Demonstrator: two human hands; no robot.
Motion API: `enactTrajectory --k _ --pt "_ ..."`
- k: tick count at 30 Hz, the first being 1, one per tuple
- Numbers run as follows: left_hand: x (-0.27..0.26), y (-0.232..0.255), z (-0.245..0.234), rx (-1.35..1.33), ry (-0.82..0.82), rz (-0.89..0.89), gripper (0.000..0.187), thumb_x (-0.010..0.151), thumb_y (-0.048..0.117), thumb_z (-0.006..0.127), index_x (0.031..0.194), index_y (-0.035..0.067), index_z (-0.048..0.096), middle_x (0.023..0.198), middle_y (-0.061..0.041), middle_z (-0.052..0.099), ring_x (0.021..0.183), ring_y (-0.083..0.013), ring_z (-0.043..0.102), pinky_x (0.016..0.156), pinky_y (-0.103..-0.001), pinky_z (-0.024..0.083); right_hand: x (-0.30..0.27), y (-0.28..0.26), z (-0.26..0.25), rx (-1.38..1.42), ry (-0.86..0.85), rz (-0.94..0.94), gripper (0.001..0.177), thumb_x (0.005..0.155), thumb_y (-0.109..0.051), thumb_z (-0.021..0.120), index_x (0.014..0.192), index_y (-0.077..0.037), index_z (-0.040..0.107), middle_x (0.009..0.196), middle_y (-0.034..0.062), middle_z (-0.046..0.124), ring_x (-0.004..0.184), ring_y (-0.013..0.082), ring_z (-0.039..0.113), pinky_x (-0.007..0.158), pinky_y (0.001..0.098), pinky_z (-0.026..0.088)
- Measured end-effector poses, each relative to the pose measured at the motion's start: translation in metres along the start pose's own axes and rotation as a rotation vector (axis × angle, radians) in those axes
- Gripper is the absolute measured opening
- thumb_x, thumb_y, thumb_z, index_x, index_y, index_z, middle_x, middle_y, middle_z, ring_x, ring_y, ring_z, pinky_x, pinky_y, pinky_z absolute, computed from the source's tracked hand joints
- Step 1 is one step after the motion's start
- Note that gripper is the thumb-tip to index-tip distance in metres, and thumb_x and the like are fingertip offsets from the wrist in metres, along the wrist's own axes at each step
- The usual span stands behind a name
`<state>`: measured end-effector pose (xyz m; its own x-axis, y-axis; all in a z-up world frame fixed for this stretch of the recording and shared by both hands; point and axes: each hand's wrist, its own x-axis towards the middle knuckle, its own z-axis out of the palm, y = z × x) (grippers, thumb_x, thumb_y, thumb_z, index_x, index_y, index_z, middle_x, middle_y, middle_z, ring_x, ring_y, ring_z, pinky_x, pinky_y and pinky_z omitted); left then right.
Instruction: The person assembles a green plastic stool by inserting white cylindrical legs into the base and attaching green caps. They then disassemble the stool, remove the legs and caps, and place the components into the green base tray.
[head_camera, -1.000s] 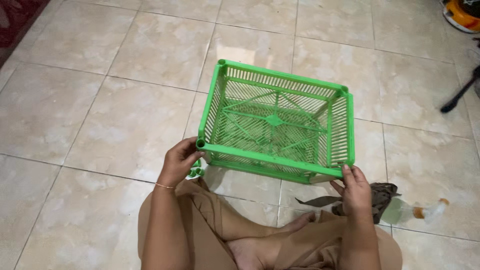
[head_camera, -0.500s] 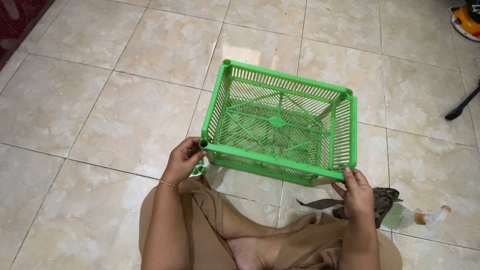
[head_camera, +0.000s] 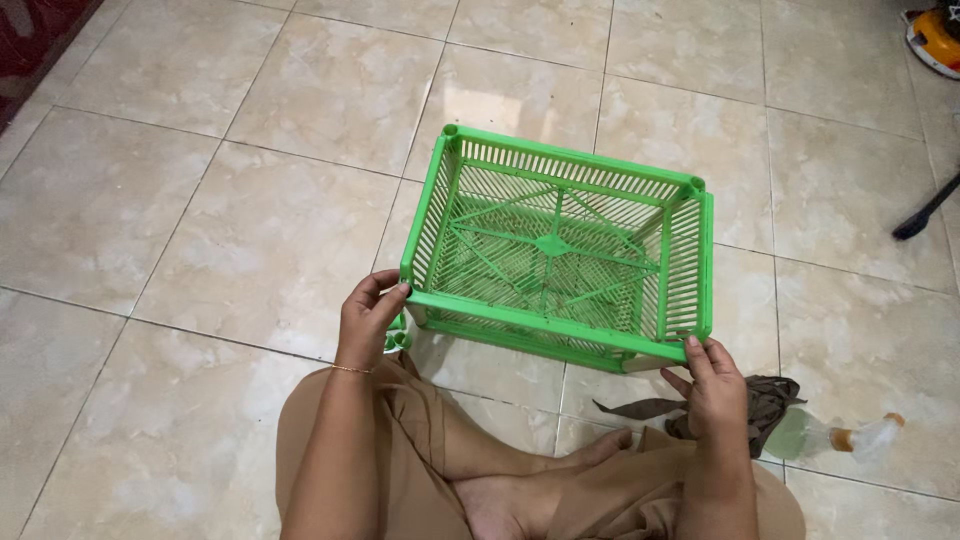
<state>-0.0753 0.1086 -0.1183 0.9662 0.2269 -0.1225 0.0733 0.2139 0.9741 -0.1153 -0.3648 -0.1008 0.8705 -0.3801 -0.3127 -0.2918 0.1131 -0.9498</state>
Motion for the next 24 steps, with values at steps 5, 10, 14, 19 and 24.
enactTrajectory --k 5,10,14,19,24 --pt "0.003 0.001 -0.005 -0.106 -0.038 -0.098 0.031 0.09 0.013 0.072 0.119 0.002 0.068 0.102 -0.001 0.073 0.091 -0.0073 0.067 0.078 -0.022 0.054 -0.006 -0.003 0.003 -0.012 0.005 -0.008 0.035 0.105 -0.03 0.057 0.127 -0.004 0.062 0.116 0.0071 0.067 0.106 0.0191 0.066 0.086 0.0409 0.059" --pt "0.005 -0.028 -0.006 -0.061 -0.03 -0.124 0.025 0.096 0.012 0.075 0.116 -0.001 0.072 0.097 -0.004 0.071 0.083 -0.01 0.059 0.071 -0.024 0.047 0.021 -0.004 -0.004 -0.075 0.137 0.017 0.04 0.105 -0.032 0.055 0.132 -0.003 0.056 0.122 0.0122 0.066 0.109 0.0236 0.068 0.09 0.0384 0.062" --pt "-0.01 -0.057 0.029 -0.039 -0.117 -0.153 0.024 0.088 0.011 0.075 0.11 0.003 0.069 0.099 -0.003 0.075 0.09 -0.0106 0.07 0.082 -0.026 0.058 0.064 -0.007 -0.016 0.017 0.239 -0.207 0.052 0.111 -0.04 0.051 0.135 0.006 0.053 0.124 0.0173 0.063 0.113 0.0279 0.065 0.09 0.0393 0.062" --pt "-0.077 -0.069 0.101 0.064 -0.446 -0.088 0.037 0.081 0.015 0.083 0.113 0.006 0.066 0.105 -0.005 0.074 0.094 -0.0123 0.07 0.084 -0.03 0.059 0.06 -0.015 -0.006 -0.142 0.405 -0.188 0.066 0.11 -0.053 0.048 0.14 0.005 0.039 0.123 0.018 0.055 0.108 0.0267 0.062 0.078 0.0411 0.062" --pt "-0.07 -0.058 0.113 0.323 -0.62 -0.024 0.034 0.08 0.016 0.085 0.111 0.009 0.073 0.107 -0.005 0.075 0.097 -0.013 0.071 0.086 -0.029 0.059 0.002 -0.011 0.022 -0.05 0.18 0.022 0.085 0.11 -0.06 0.046 0.153 0.012 0.031 0.142 0.0518 0.03 0.117 0.0655 0.025 0.084 0.067 0.045"
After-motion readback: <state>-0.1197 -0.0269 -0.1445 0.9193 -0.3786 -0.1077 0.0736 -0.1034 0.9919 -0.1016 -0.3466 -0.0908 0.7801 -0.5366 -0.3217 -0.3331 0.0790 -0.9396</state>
